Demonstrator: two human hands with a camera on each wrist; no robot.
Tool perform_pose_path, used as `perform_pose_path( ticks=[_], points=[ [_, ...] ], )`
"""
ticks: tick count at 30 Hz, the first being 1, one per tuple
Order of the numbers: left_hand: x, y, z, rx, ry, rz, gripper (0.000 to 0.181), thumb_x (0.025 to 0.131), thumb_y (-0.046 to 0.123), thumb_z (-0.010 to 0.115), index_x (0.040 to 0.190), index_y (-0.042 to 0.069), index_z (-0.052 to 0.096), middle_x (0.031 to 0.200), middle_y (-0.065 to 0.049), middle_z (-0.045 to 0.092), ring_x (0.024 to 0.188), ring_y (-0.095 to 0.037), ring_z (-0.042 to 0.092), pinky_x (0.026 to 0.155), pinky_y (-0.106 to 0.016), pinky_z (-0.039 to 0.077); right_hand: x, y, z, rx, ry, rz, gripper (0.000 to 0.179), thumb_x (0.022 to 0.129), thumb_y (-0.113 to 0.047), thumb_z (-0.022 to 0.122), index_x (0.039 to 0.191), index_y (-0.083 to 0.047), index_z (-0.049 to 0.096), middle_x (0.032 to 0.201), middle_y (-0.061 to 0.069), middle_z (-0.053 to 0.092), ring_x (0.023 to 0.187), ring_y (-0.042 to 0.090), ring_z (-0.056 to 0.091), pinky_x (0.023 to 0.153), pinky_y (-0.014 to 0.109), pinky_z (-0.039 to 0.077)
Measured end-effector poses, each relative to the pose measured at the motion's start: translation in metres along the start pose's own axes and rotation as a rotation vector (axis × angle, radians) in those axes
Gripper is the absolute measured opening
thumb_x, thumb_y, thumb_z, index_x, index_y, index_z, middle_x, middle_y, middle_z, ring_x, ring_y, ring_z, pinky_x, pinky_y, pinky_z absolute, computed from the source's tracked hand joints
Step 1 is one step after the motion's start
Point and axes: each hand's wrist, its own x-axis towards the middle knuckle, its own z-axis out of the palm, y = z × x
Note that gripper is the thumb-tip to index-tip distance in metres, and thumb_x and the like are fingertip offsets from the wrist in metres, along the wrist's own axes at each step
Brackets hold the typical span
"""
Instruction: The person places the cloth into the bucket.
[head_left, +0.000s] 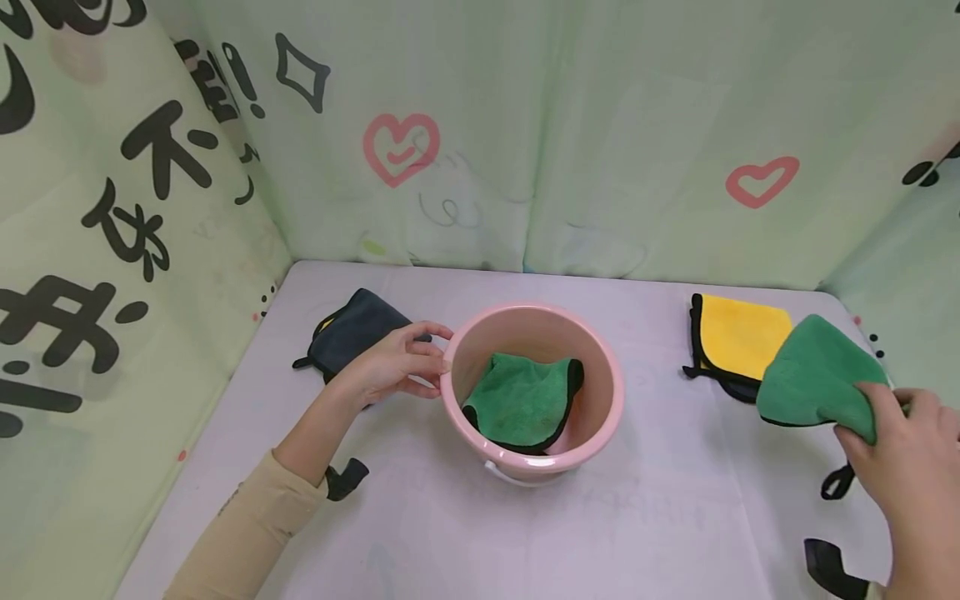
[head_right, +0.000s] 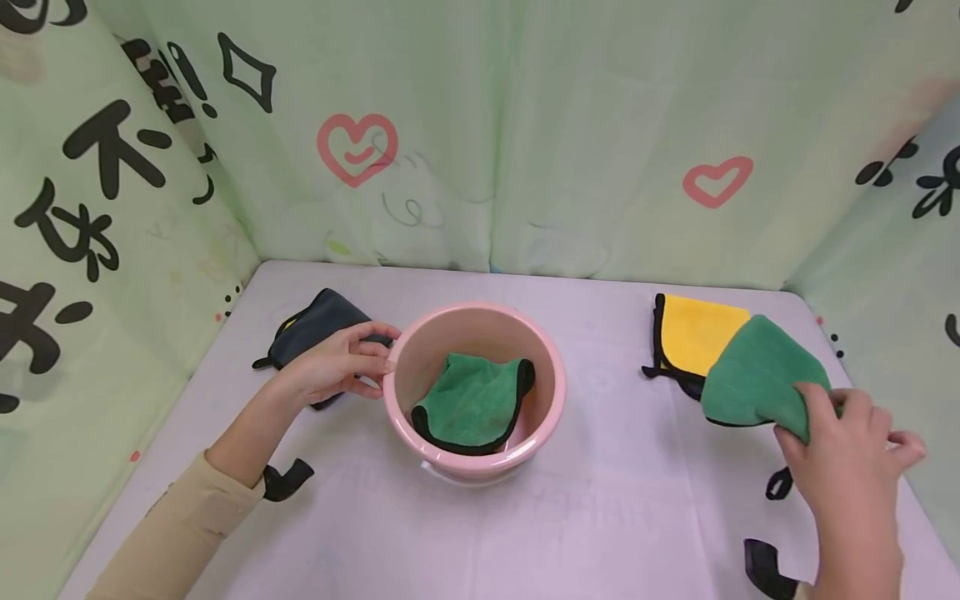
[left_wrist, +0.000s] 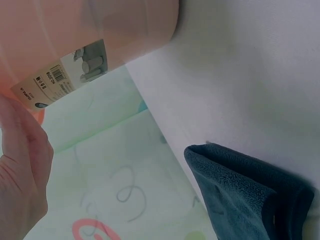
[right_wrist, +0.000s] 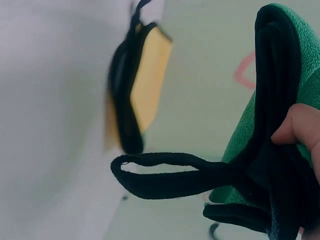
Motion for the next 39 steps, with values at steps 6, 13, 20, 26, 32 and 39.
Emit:
perform_pose_path(
  ticks=[6,13,20,26,32,39],
  points=[
    [0.001,-0.001,-0.001,-0.004,-0.004,-0.002,0.052,0.082,0.007,0.065,0.128,0.009,0.041,0.086,-0.007,0.063,0.065,-0.019,0.063,0.066,-0.035,0.056,0.007,-0.056,-0.031,0.069,0.052,-0.212,0.050,0.073,0.004,0.066,0.116,0.002,0.041,0.113,0.036,0.030,0.105,0.055,0.025,0.091,0.070,0.008],
    [0.001,-0.001,-0.002,0.001,0.006,-0.008,0.050,0.082,0.007,0.064,0.127,0.010,0.041,0.086,-0.008,0.063,0.066,-0.019,0.063,0.067,-0.035,0.056,0.015,-0.097,-0.043,0.173,0.124,-0.475,0.058,0.062,0.005,0.074,0.113,-0.001,0.047,0.109,0.031,0.037,0.100,0.051,0.031,0.085,0.066,0.011],
    [0.001,-0.001,-0.002,0.007,0.006,-0.007,0.050,0.082,0.008,0.065,0.127,0.010,0.042,0.086,-0.008,0.063,0.066,-0.019,0.063,0.067,-0.036,0.056,0.021,-0.136,-0.044,0.223,0.180,-0.701,0.041,0.075,-0.022,0.070,0.108,-0.004,0.052,0.103,0.026,0.044,0.091,0.047,0.040,0.075,0.062,0.018],
    [0.002,-0.001,-0.002,0.015,-0.001,-0.001,0.050,0.083,0.007,0.064,0.127,0.009,0.041,0.086,-0.007,0.063,0.067,-0.019,0.063,0.067,-0.035,0.056,0.020,-0.171,-0.039,0.199,0.141,-0.810,0.059,0.056,-0.004,0.082,0.108,-0.007,0.054,0.104,0.021,0.046,0.090,0.040,0.043,0.073,0.060,0.023],
    [0.002,-0.002,-0.002,0.014,-0.015,0.009,0.051,0.083,0.008,0.064,0.128,0.008,0.040,0.085,-0.007,0.062,0.068,-0.019,0.062,0.067,-0.035,0.056,0.017,-0.200,-0.032,0.156,0.096,-0.911,0.056,0.060,-0.010,0.084,0.108,-0.010,0.055,0.105,0.018,0.047,0.094,0.035,0.044,0.078,0.058,0.025],
    [0.002,-0.002,-0.002,0.016,-0.008,0.008,0.050,0.082,0.008,0.065,0.127,0.010,0.041,0.086,-0.008,0.063,0.068,-0.020,0.062,0.068,-0.036,0.056,0.013,-0.230,-0.024,0.072,0.049,-1.012,0.055,0.063,-0.018,0.083,0.109,-0.015,0.054,0.106,0.014,0.047,0.098,0.031,0.045,0.080,0.053,0.027]
  ],
)
